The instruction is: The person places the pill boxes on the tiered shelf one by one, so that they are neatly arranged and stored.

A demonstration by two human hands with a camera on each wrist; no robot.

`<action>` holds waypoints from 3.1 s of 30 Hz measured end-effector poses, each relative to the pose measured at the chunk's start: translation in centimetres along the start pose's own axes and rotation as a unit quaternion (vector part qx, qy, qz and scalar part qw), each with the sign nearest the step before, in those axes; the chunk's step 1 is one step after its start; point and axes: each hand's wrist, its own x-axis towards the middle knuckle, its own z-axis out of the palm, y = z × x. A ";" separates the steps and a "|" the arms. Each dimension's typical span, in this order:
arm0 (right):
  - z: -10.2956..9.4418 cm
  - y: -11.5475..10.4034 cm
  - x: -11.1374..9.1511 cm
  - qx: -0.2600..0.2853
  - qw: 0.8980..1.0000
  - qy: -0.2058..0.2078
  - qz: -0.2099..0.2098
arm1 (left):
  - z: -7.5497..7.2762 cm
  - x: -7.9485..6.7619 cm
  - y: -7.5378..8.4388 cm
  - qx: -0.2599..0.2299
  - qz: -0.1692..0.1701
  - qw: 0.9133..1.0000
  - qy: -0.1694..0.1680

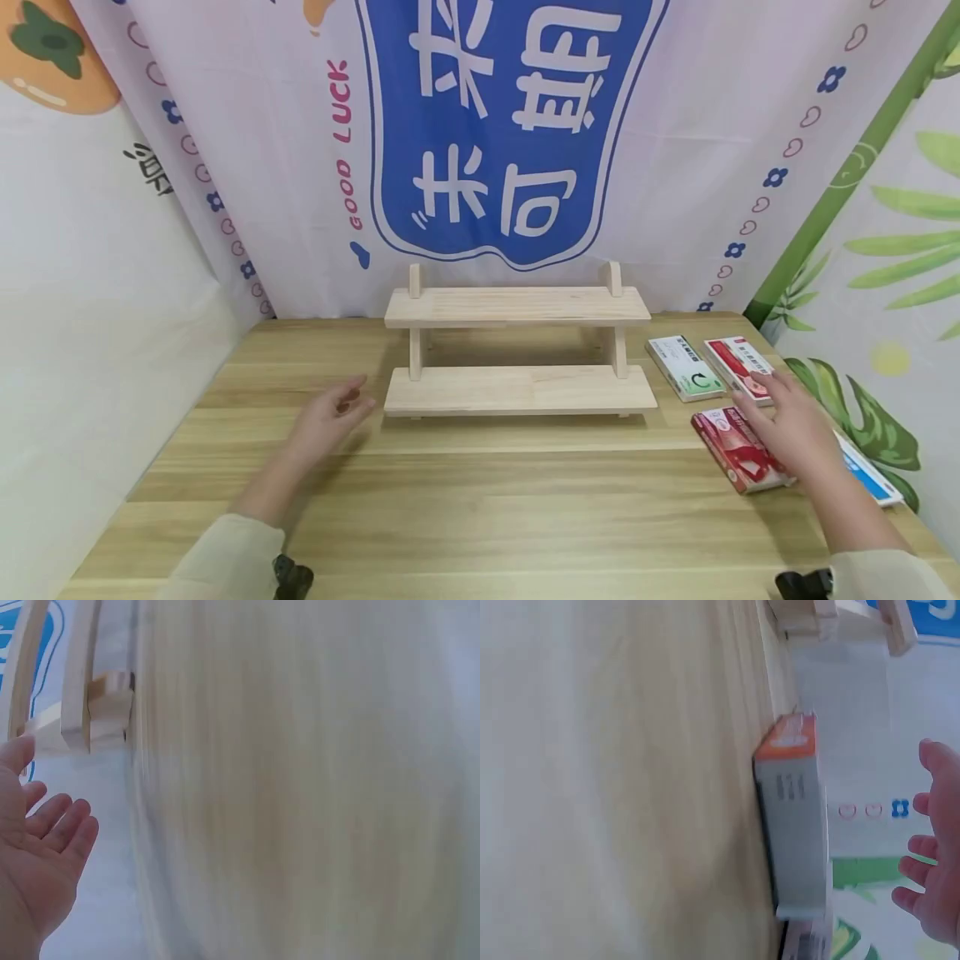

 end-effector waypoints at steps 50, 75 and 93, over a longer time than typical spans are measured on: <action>1.2 11.0 -8.7 0.045 0.980 0.002 0.191 | 5.7 0.2 0.1 -0.246 -0.077 0.964 0.069; -4.2 2.7 -3.2 0.096 0.993 0.010 0.064 | 5.9 0.3 -0.2 -0.238 -0.083 0.964 0.081; -5.7 -8.6 2.7 0.100 0.993 -0.045 -0.034 | 6.0 0.4 -0.3 -0.234 -0.078 0.966 0.082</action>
